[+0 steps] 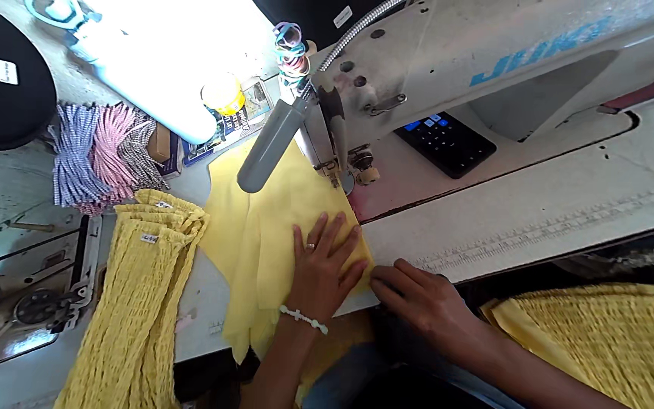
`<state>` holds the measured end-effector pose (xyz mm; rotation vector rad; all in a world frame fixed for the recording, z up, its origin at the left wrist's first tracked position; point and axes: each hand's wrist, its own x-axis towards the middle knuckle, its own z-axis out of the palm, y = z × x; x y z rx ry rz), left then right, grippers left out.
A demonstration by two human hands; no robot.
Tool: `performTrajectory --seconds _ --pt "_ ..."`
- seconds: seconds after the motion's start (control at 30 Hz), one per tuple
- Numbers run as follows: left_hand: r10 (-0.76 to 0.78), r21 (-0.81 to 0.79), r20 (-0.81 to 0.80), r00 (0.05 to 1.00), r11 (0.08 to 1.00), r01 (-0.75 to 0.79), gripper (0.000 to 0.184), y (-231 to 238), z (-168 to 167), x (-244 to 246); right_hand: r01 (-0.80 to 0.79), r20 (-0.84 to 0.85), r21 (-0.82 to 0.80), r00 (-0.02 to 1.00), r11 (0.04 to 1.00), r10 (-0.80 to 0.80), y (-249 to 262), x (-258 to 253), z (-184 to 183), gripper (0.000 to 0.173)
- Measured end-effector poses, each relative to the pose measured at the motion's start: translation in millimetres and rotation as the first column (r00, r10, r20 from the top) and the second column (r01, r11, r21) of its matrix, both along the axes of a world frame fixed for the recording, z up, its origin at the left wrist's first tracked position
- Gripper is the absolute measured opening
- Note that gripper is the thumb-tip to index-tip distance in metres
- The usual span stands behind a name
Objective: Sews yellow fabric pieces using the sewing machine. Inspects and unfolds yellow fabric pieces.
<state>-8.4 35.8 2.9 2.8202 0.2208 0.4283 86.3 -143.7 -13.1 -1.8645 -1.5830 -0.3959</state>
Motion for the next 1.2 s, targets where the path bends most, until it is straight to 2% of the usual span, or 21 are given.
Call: performTrajectory --seconds 0.17,0.27,0.4,0.63,0.8,1.2 --pt "0.012 0.047 -0.008 1.0 0.999 -0.012 0.044 10 0 13 0.019 0.009 0.014 1.0 1.0 -0.019 15 10 -2 0.016" --pt "0.104 0.143 0.002 0.995 0.984 -0.104 0.041 -5 6 12 0.018 0.02 0.019 1.0 1.0 -0.018 17 13 -2 0.016" --pt "0.204 0.119 0.011 0.979 0.972 -0.204 0.047 -23 2 -1 0.021 0.015 -0.003 1.0 1.0 -0.021 14 14 -1 0.017" --pt "0.146 0.06 -0.04 0.988 0.988 -0.143 0.047 9 2 15 0.02 0.014 -0.051 1.0 0.998 -0.019 29 26 1 0.016" --pt "0.142 0.068 -0.04 0.989 0.988 -0.139 0.048 28 -1 28 0.013 -0.005 -0.06 1.0 0.998 -0.013 44 37 3 0.014" --pt "0.168 0.029 -0.154 0.974 0.986 -0.165 0.045 66 11 66 0.05 0.01 -0.105 0.999 0.993 -0.049 83 69 8 0.012"
